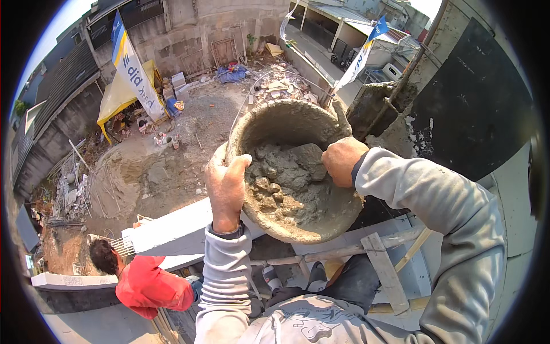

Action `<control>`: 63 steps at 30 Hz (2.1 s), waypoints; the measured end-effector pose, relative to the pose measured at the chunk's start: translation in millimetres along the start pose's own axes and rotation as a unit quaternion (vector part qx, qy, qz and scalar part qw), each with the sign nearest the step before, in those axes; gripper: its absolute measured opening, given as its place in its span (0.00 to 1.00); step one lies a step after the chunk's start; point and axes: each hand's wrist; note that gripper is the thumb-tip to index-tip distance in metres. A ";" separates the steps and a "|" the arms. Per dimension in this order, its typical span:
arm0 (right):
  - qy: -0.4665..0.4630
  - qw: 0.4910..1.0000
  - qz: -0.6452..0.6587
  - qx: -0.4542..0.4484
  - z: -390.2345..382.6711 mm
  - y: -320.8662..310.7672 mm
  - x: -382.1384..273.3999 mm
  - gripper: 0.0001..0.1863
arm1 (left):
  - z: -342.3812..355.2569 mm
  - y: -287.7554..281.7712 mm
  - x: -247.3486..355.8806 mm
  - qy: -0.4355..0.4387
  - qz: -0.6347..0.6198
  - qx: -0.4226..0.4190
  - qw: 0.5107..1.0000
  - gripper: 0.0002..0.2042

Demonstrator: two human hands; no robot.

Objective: The person scoops cement from a bucket and applies it to a concrete column with a trowel, taps the formwork with a hammer, and continues applying cement into the structure using the trowel.

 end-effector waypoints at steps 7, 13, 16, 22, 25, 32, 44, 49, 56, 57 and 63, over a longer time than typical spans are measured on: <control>0.044 0.972 0.215 -0.078 -9.6 19.2 -28.7 0.16 | -16.2 4.7 -2.6 0.030 -0.110 0.001 0.994 0.23; 0.018 0.960 0.265 -0.086 -30.4 12.2 -26.4 0.18 | -17.9 1.6 9.4 -0.027 -0.149 -0.007 0.988 0.22; 0.014 0.952 0.294 -0.079 -42.4 15.9 -28.2 0.17 | -21.7 1.1 1.0 -0.018 -0.150 -0.017 0.988 0.22; 0.030 0.940 0.332 -0.065 -56.2 13.4 -28.0 0.16 | -22.6 0.2 2.7 -0.040 -0.161 -0.031 0.986 0.23; 0.034 0.938 0.339 -0.065 -59.2 13.4 -28.6 0.16 | -23.1 2.5 8.3 -0.042 -0.183 -0.031 0.982 0.23; 0.051 0.924 0.378 -0.036 -73.2 20.0 -32.7 0.15 | -24.2 0.6 2.7 -0.039 -0.200 -0.042 0.978 0.24; 0.074 0.896 0.430 0.089 -112.0 -12.0 -13.4 0.13 | 4.2 -3.2 -0.9 -0.073 -0.206 -0.036 0.975 0.23; 0.022 0.859 0.502 0.095 -147.6 -26.3 19.1 0.15 | 5.6 -6.0 3.5 -0.085 -0.191 -0.047 0.977 0.25; 0.142 0.599 0.786 0.055 -154.2 60.8 92.5 0.10 | 4.5 2.1 6.5 -0.085 -0.207 -0.022 0.974 0.25; 0.182 0.561 0.806 0.049 -148.6 79.4 103.3 0.09 | 6.5 2.6 8.2 -0.107 -0.205 -0.034 0.972 0.25; 0.192 0.438 0.861 0.170 -115.4 118.8 105.3 0.08 | 6.8 1.3 5.3 -0.090 -0.202 -0.018 0.975 0.25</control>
Point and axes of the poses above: each hand's wrist, its own z-axis towards the middle knuckle, its own y-axis out of the palm, x = y × z, and after that the axes turned 9 degrees about -z, right-handed
